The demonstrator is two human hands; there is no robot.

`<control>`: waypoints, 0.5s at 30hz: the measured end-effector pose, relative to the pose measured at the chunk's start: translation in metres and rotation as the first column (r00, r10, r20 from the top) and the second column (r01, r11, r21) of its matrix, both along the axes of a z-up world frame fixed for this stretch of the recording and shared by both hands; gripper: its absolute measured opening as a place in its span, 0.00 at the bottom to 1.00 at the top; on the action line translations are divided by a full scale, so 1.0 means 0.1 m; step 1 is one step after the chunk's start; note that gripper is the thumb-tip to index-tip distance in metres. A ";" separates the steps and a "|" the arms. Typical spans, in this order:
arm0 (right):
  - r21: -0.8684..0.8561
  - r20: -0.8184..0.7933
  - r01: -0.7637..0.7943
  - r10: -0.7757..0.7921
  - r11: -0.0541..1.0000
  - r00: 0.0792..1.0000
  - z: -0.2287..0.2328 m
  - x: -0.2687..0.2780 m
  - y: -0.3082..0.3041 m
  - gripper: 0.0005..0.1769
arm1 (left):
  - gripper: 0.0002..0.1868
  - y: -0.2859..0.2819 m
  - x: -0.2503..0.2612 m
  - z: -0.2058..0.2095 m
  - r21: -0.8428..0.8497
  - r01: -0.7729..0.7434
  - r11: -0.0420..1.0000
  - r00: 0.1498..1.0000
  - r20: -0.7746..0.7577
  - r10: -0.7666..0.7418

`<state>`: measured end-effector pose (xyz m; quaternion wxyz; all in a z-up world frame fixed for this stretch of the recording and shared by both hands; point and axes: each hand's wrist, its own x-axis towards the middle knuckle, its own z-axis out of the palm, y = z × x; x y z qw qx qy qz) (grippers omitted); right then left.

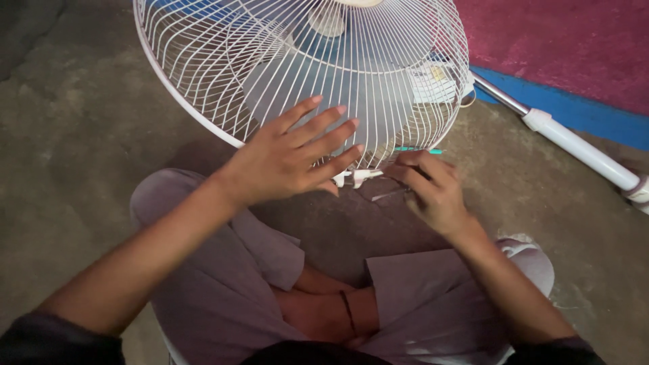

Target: The person assembles a standing fan by first securing the front grill to the fan head using a screwdriver. They then wipe the metal stand with a cloth and attach the fan head to the stand, completing the assembly.

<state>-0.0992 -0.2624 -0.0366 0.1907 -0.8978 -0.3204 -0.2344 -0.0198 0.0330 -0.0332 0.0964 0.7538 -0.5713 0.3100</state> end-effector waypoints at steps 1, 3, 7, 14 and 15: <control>0.021 -0.003 0.005 -0.005 1.000 1.000 0.00 0.00 0.02 0.23 | 0.42 0.00 -0.01 -0.01 -0.002 -0.004 1.000 1.000 -0.009 0.004; 0.060 -0.030 0.004 -0.002 0.998 1.000 0.00 -0.02 0.06 0.22 | 0.42 -0.01 -0.03 -0.04 -0.016 -0.022 1.000 1.000 0.001 0.022; 0.082 -0.110 0.005 0.004 0.997 0.994 0.04 -0.04 0.05 0.21 | 0.44 -0.02 -0.05 -0.02 -0.008 -0.029 1.000 0.999 -0.014 0.029; 0.025 -0.075 -0.065 0.067 0.998 0.995 0.08 -0.04 -0.07 0.29 | 0.48 0.28 -0.05 0.10 -0.073 -0.106 0.992 0.989 -0.110 0.098; 0.005 -0.062 -0.056 0.057 0.998 0.996 0.07 -0.03 -0.07 0.28 | 0.46 0.35 -0.03 0.12 -0.116 -0.152 0.981 0.982 -0.128 0.137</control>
